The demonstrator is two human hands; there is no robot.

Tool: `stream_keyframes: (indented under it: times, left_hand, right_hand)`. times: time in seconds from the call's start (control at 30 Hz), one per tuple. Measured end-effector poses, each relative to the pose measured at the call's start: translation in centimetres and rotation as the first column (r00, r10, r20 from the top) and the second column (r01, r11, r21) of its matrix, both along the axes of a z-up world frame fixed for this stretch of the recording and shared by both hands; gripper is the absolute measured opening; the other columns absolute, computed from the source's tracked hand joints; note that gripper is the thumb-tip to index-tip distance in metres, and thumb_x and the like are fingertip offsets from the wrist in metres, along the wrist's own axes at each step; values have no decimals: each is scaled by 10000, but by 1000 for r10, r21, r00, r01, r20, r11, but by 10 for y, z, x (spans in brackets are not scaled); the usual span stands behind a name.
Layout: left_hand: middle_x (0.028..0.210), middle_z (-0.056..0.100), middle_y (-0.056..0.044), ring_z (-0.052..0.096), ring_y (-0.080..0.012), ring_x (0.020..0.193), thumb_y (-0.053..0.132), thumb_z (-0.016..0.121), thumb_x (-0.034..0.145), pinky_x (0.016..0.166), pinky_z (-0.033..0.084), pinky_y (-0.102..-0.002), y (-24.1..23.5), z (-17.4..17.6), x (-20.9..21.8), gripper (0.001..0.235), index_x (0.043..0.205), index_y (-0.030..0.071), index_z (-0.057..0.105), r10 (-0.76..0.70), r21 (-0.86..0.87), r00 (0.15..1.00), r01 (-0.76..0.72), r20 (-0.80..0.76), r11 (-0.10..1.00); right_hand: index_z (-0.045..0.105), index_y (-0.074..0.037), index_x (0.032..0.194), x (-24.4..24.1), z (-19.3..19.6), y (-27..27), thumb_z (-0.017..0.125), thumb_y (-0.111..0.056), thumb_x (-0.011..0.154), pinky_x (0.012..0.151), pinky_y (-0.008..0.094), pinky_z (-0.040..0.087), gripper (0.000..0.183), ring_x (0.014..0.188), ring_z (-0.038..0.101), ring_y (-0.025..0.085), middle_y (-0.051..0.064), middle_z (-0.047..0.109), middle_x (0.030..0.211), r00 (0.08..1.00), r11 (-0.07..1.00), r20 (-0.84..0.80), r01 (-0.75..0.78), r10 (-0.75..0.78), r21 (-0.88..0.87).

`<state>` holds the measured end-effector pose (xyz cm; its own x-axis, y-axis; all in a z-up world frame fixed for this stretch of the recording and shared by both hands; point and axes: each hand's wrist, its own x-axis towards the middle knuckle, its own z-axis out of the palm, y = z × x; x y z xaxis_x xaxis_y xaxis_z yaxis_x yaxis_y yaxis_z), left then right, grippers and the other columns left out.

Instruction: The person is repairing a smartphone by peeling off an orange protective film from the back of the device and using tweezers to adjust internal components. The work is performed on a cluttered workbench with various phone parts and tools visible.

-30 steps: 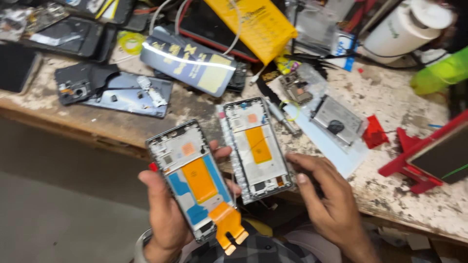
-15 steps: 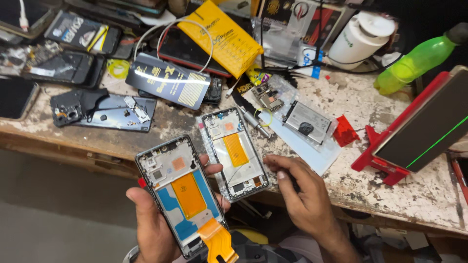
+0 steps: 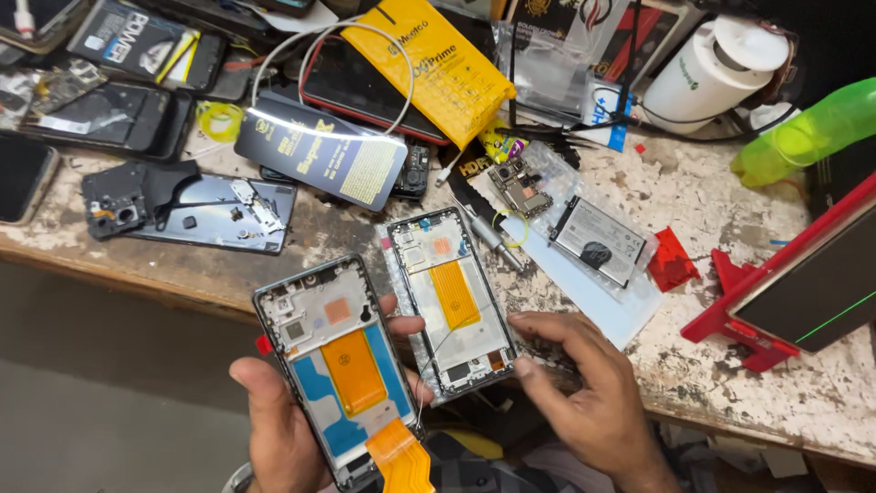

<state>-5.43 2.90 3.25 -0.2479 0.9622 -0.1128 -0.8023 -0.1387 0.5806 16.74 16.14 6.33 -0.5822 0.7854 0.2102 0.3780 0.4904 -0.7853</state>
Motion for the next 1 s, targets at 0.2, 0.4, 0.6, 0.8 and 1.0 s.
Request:
stream_keyframes:
  times: [0.2,0.4,0.6,0.8,1.0]
  left_hand:
    - [1395,553,-301,686,-371,952,887,352,817,823,583,-482,8,1,-4,1220,1579,-64,308,-83,43,996,82,15,996]
    - [1371,564,-270,687,-345,957,872,317,853,847,585,-453,8,-4,6,1202,1577,-88,291,-179,88,984,177,11,980]
    - [1424,542,-265,664,-338,1035,831,338,889,914,560,-462,1,-12,24,1144,1608,-56,275,-209,139,969,190,134,972]
    - [1472,516,-261,559,-346,1319,820,445,836,1096,482,-491,1,-20,34,1146,1567,-51,300,-115,70,992,111,58,991]
    - [1464,507,-291,538,-368,1345,800,525,824,1124,454,-519,-7,-30,48,1149,1563,-49,294,-14,74,996,8,86,997]
  right_hand:
    - [700,-24,1137,2,-6,0,732,-57,855,979,367,531,286,1120,720,240,109,762,1175,1000,998,25,-14,12,66]
    - [669,-18,1168,1,-2,-5,704,-34,880,1078,377,477,291,1242,632,256,148,668,1284,974,991,-219,39,-66,-126]
    - [682,-70,1080,-12,23,-36,818,-141,817,1111,420,492,305,1283,587,271,141,590,1416,927,997,-372,61,-41,42]
    - [748,-104,954,-38,36,-31,847,-193,767,1146,514,366,229,1390,487,374,160,556,1434,990,923,21,-138,139,360]
    - [732,-133,965,-39,26,-33,842,-223,770,1132,530,362,242,1387,474,390,155,556,1431,986,884,80,-164,143,438]
